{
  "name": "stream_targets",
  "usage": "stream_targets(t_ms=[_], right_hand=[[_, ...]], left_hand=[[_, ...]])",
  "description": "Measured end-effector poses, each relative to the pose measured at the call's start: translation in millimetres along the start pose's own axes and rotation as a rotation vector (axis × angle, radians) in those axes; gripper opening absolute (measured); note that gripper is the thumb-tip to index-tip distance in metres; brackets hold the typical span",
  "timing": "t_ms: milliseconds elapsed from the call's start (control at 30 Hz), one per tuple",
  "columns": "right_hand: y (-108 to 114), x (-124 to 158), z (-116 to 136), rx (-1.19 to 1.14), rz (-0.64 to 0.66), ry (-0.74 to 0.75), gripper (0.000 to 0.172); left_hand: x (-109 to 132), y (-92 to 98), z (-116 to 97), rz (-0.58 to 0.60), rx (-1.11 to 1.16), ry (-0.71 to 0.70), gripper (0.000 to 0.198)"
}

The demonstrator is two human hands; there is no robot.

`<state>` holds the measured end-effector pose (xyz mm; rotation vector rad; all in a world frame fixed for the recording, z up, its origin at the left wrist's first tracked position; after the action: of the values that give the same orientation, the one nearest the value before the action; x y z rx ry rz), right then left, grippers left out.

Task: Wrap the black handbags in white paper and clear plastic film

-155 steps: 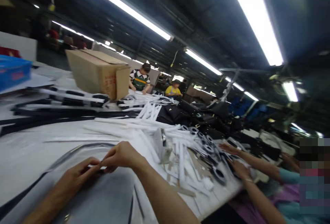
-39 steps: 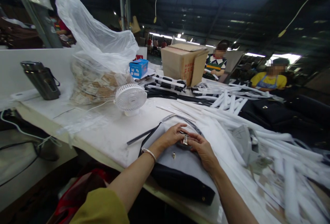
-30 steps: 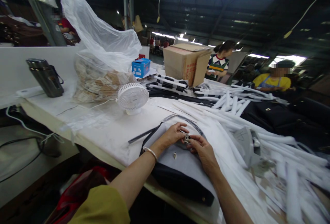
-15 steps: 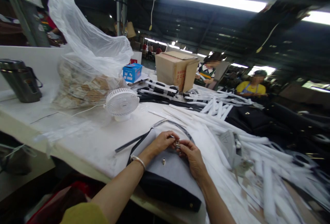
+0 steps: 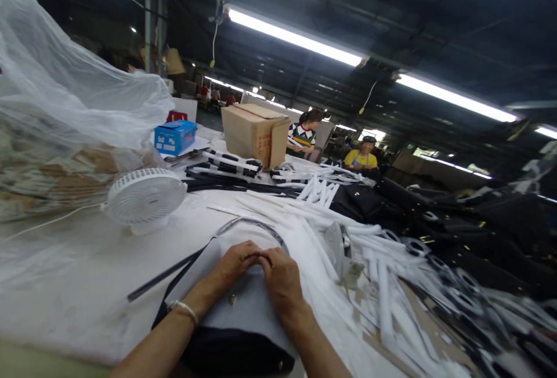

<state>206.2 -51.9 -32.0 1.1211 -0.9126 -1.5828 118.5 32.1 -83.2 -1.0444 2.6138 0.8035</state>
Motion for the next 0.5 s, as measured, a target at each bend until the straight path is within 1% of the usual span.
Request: stream_targets(t_ms=[67,100,167,233,333,500], right_hand=[[4,-3,4,0.202,0.161,0.000,0.022],[7,-4,6,0.264,0.219,0.011,0.023],[12,-6,9,0.314,0.289,0.049,0.025],[14,-8,12,0.332,0.328,0.085,0.024],[14,-11,16,0.366,0.370,0.120,0.025],[13,-14,17,0.382,0.371,0.147,0.026]], left_hand=[[1,-4.8,-2,0.048,-0.079,-0.021,0.024],[1,-7.4,-2,0.076,-0.116,-0.029,0.025],[2,-12.0,-4,0.127,-0.160,-0.038,0.026],[3,-14.3,-5,0.155,-0.176,-0.038,0.027],[4,-14.2,-7,0.161,-0.190,-0.040,0.028],[5,-13.0,-12,0.156,-0.190,-0.057,0.027]])
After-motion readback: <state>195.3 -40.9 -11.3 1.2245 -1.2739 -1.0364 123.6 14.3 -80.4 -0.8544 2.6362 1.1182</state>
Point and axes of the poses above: each hand's wrist, its own x-axis away from the middle knuckle, its own y-axis out of the back of the hand, z = x × y, the point moved 7 cm from there along -x, towards the middle knuckle, and after that the axes turned 3 degrees about z, right-handed, at the moved point
